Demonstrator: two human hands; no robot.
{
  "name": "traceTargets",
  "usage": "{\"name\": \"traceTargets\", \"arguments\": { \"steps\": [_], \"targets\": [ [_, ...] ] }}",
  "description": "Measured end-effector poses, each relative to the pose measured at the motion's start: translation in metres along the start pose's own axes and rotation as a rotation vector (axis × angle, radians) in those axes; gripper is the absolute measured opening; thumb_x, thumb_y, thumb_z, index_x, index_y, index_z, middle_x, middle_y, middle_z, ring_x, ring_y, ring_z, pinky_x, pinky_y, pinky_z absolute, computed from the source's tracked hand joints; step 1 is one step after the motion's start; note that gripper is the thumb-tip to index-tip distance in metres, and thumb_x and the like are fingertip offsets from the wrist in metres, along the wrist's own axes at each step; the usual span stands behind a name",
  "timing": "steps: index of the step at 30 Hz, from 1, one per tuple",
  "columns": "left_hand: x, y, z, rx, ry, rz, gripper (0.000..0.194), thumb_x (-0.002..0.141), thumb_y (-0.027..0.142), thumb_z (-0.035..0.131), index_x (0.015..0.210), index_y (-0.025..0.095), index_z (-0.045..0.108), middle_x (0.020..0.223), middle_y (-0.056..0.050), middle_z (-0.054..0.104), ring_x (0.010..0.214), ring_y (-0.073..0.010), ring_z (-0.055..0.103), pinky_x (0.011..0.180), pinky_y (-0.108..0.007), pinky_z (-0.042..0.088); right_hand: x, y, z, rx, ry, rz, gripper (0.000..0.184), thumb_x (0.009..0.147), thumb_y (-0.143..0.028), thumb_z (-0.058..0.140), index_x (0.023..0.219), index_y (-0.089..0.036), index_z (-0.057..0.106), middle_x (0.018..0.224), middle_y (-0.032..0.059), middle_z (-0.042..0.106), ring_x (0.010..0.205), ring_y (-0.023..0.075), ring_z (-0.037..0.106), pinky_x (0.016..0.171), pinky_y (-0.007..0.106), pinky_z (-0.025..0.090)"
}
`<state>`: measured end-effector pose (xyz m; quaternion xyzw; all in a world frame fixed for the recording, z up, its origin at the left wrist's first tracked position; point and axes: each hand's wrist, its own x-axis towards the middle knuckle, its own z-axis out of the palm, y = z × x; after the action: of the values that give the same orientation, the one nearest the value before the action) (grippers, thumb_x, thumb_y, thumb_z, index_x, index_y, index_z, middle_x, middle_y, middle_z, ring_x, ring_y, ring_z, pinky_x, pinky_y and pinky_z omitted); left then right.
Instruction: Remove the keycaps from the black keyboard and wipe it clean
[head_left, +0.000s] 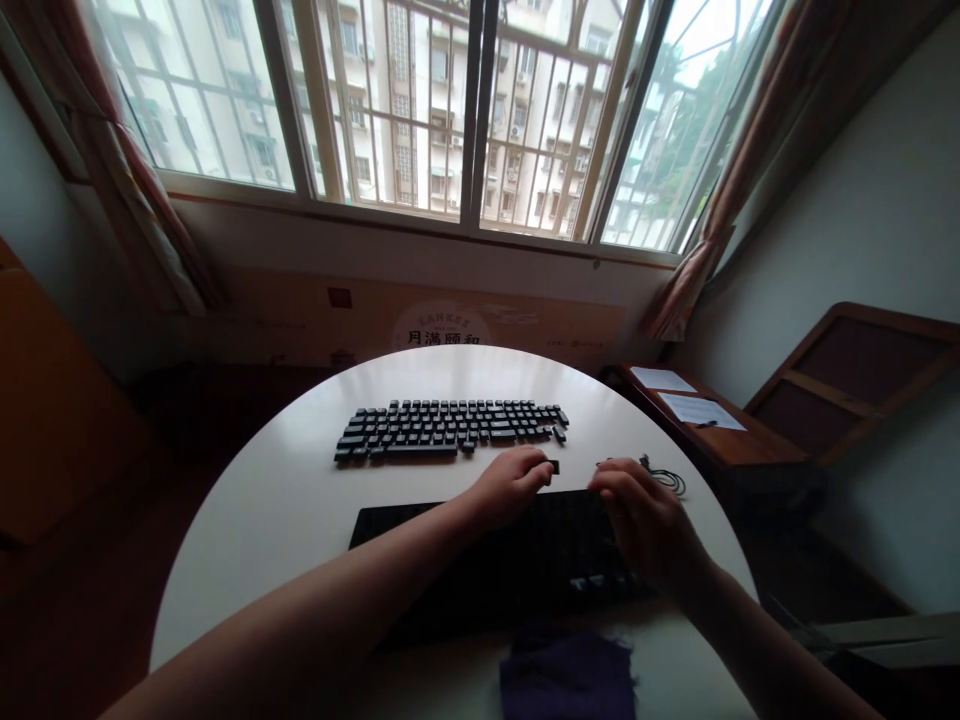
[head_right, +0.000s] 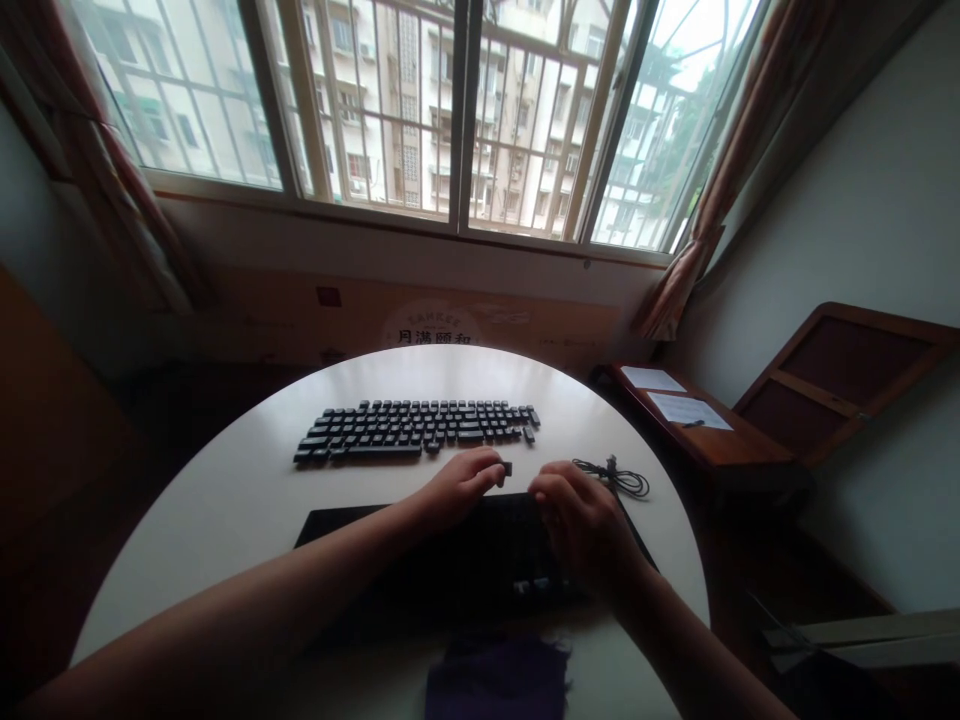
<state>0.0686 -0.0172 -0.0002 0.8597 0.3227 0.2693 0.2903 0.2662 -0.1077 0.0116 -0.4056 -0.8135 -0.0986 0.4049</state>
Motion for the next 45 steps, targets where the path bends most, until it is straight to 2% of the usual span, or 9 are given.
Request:
{"name": "traceTargets", "arguments": {
  "steps": [2,6,11,18,20,24,29,36,45],
  "targets": [
    [0.0,-0.001,0.001,0.003,0.007,-0.013,0.029,0.094,0.031,0.041,0.078,0.016,0.061,0.082,-0.004,0.061,0.083,-0.0183,0.058,0.077,-0.029,0.048,0.01,0.005,0.005,-0.015,-0.139,0.046,0.023,0.098,-0.016,0.044,0.111,-0.022,0.062,0.094,0.007,0.067,0.076,0.0181,0.066,0.067,0.028,0.05],
    [0.0,-0.004,0.002,-0.033,0.016,-0.013,0.029,0.096,0.03,0.041,0.09,0.016,0.065,0.093,-0.006,0.067,0.092,-0.0198,0.06,0.084,-0.03,0.048,0.028,0.015,0.016,-0.017,-0.267,0.058,0.029,0.095,-0.021,0.053,0.122,-0.026,0.064,0.104,0.0073,0.069,0.084,0.0205,0.069,0.072,0.029,0.053],
    [0.0,-0.007,0.004,-0.047,0.049,-0.006,0.03,0.097,0.025,0.04,0.11,0.016,0.066,0.105,-0.006,0.069,0.097,-0.0197,0.062,0.089,-0.03,0.048,0.041,0.023,0.024,0.016,-0.329,0.081,0.027,0.091,-0.02,0.059,0.116,-0.026,0.069,0.104,0.0061,0.071,0.088,0.0214,0.069,0.073,0.03,0.053],
    [-0.007,-0.002,0.004,0.284,0.102,-0.115,0.044,0.102,0.039,0.028,0.1,0.018,0.067,0.098,-0.009,0.069,0.092,-0.0231,0.064,0.081,-0.035,0.05,0.052,0.044,0.034,0.181,-0.434,0.238,0.017,0.089,-0.027,0.062,0.102,-0.018,0.069,0.096,0.007,0.072,0.084,0.0199,0.066,0.075,0.032,0.052],
    [-0.008,0.006,-0.001,0.454,0.057,-0.155,0.043,0.101,0.038,0.032,0.095,0.016,0.069,0.098,-0.012,0.07,0.09,-0.026,0.066,0.077,-0.037,0.052,0.054,0.054,0.037,0.184,-0.454,0.301,0.018,0.088,-0.029,0.063,0.101,-0.018,0.07,0.096,0.007,0.072,0.082,0.0193,0.066,0.073,0.032,0.052],
    [-0.012,0.031,-0.018,0.687,-0.162,-0.164,0.028,0.092,0.031,0.05,0.092,0.014,0.073,0.096,-0.015,0.072,0.088,-0.0304,0.069,0.071,-0.037,0.053,0.059,0.065,0.05,0.157,-0.493,0.323,0.017,0.084,-0.026,0.065,0.097,-0.017,0.073,0.093,0.0062,0.072,0.082,0.0198,0.065,0.074,0.032,0.05],
    [-0.025,0.046,-0.035,0.792,-0.353,-0.18,0.028,0.09,0.031,0.055,0.094,0.013,0.075,0.09,-0.017,0.074,0.084,-0.0322,0.071,0.068,-0.038,0.055,0.068,0.06,0.084,0.153,-0.553,0.264,0.016,0.079,-0.019,0.068,0.093,-0.019,0.076,0.093,0.0058,0.073,0.088,0.021,0.065,0.079,0.031,0.048],
    [-0.043,0.021,-0.036,0.783,-0.242,-0.278,0.036,0.094,0.029,0.045,0.088,0.013,0.076,0.083,-0.015,0.074,0.078,-0.0305,0.072,0.064,-0.037,0.055,0.079,0.048,0.125,0.109,-0.6,0.271,0.02,0.08,-0.023,0.068,0.097,-0.024,0.079,0.094,0.0034,0.076,0.091,0.0224,0.068,0.081,0.029,0.048],
    [-0.05,0.017,-0.024,0.753,-0.259,-0.236,0.037,0.093,0.028,0.045,0.081,0.013,0.077,0.077,-0.016,0.074,0.074,-0.0303,0.072,0.063,-0.037,0.054,0.09,0.035,0.139,0.041,-0.579,0.301,0.022,0.085,-0.03,0.064,0.102,-0.025,0.078,0.102,0.0031,0.077,0.092,0.0225,0.07,0.075,0.026,0.048]
  ]
}}
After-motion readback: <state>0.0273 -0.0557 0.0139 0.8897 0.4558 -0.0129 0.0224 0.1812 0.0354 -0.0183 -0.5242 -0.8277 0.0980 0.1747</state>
